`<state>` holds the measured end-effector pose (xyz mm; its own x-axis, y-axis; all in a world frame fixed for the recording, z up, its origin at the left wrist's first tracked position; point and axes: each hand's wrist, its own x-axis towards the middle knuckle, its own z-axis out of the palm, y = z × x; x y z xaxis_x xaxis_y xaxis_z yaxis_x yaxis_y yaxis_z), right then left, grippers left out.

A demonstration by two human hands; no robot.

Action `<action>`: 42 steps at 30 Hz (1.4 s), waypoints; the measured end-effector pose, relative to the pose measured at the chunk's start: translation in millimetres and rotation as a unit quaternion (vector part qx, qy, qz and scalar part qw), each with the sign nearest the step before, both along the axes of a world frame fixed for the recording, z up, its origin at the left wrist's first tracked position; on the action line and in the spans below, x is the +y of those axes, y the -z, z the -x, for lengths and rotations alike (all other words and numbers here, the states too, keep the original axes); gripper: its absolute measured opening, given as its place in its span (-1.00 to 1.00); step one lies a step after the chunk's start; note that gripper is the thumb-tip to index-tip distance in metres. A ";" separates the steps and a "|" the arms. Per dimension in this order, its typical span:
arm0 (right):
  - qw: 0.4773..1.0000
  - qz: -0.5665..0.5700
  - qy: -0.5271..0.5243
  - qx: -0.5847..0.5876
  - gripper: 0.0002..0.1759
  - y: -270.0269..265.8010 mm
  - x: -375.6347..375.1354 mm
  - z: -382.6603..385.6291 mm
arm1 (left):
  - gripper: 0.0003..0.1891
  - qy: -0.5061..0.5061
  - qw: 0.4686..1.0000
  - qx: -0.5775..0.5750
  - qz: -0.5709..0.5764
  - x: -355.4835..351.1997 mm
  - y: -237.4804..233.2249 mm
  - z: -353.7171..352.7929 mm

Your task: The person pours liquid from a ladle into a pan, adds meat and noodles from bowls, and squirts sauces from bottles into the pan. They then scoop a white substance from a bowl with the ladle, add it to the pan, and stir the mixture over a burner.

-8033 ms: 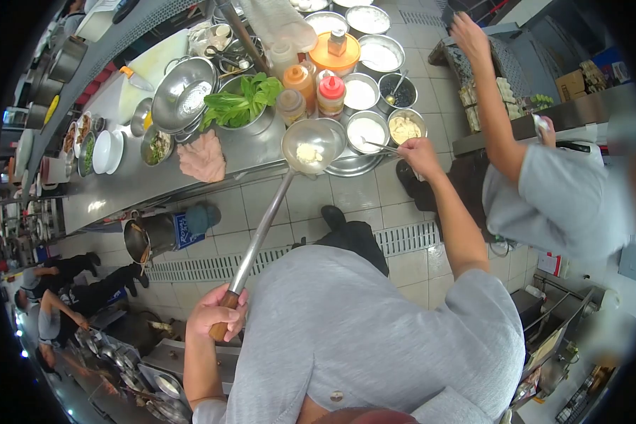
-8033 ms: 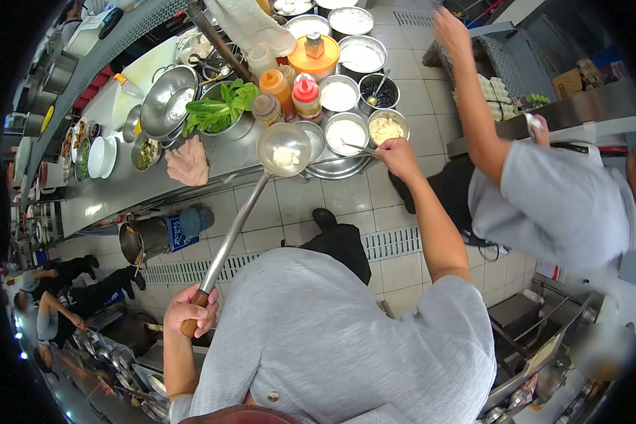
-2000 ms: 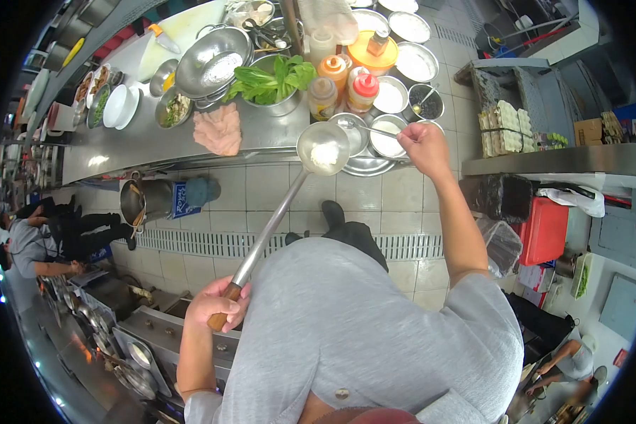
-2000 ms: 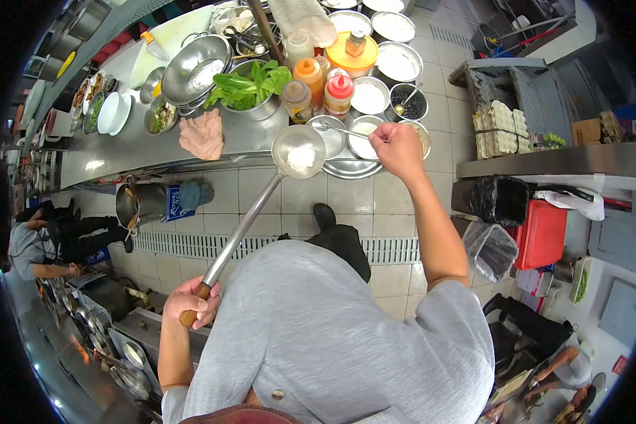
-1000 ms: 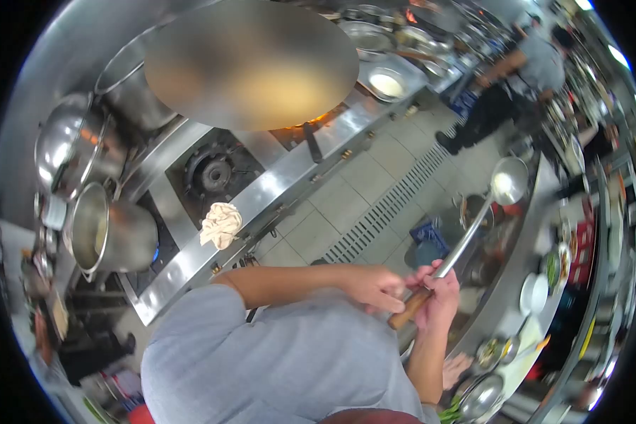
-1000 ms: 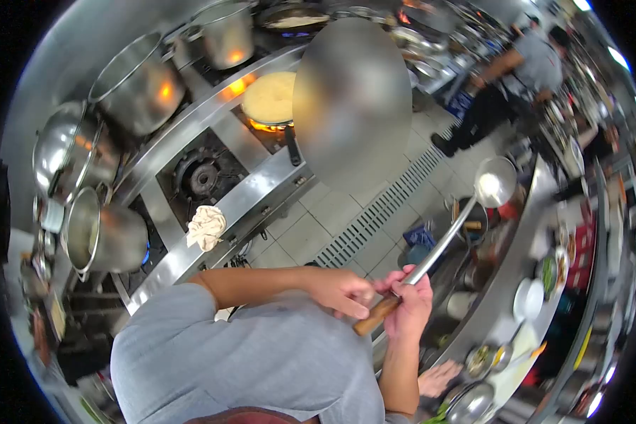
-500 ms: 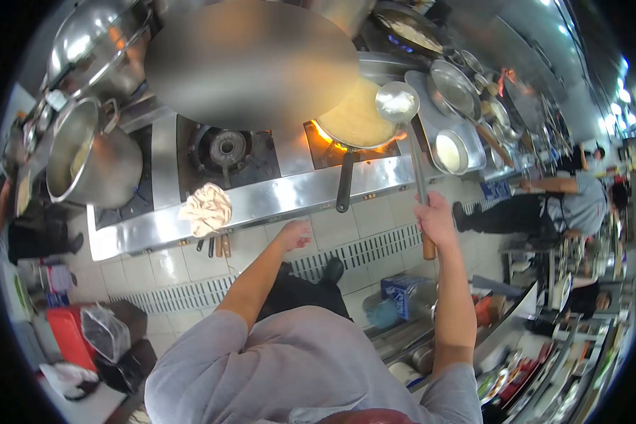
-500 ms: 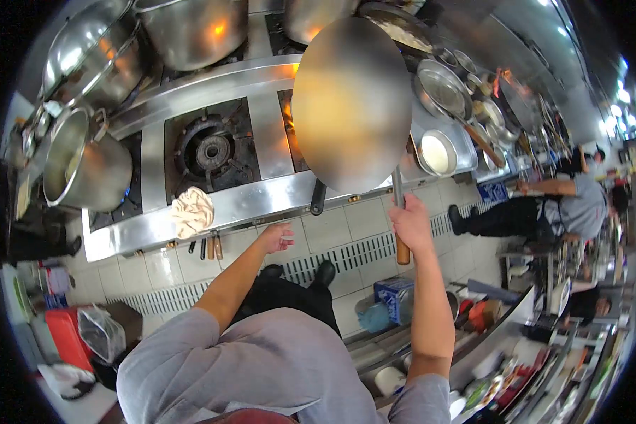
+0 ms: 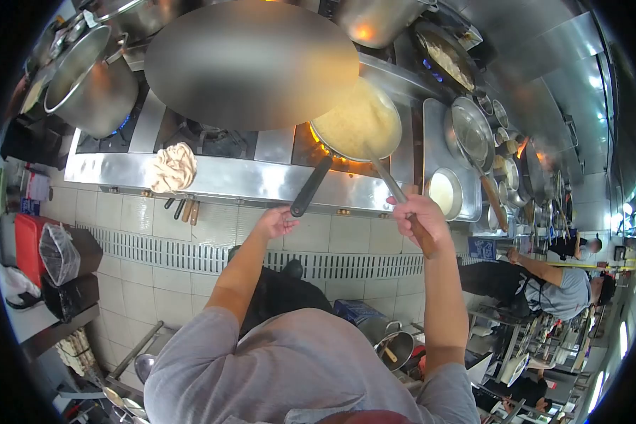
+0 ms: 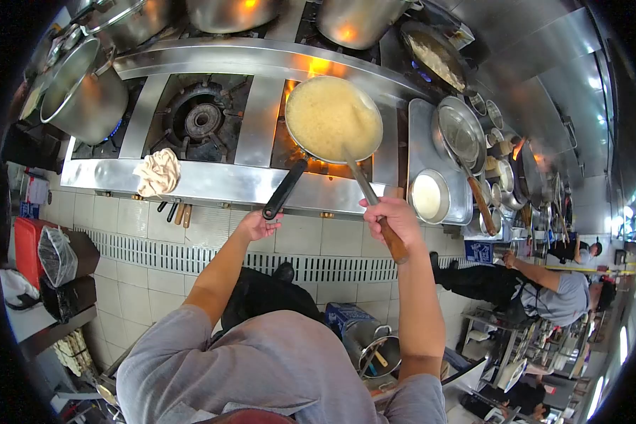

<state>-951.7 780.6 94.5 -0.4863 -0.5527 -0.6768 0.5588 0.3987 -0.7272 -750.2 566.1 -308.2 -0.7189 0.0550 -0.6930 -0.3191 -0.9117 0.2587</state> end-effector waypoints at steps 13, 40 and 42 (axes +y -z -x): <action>0.966 -0.050 -0.097 0.234 -0.67 -10.4 24.5 8.9 | -0.76 -0.067 0.994 0.061 -0.058 10.5 1.0 -1.5; 0.996 0.074 0.012 -0.040 -0.60 2.3 3.4 5.9 | -0.55 -0.082 0.985 0.099 -0.114 7.7 15.5 -3.3; 0.999 0.027 -0.008 0.026 -0.65 -11.4 -0.9 -4.6 | -0.57 -0.076 0.984 0.111 -0.113 7.4 19.2 -3.9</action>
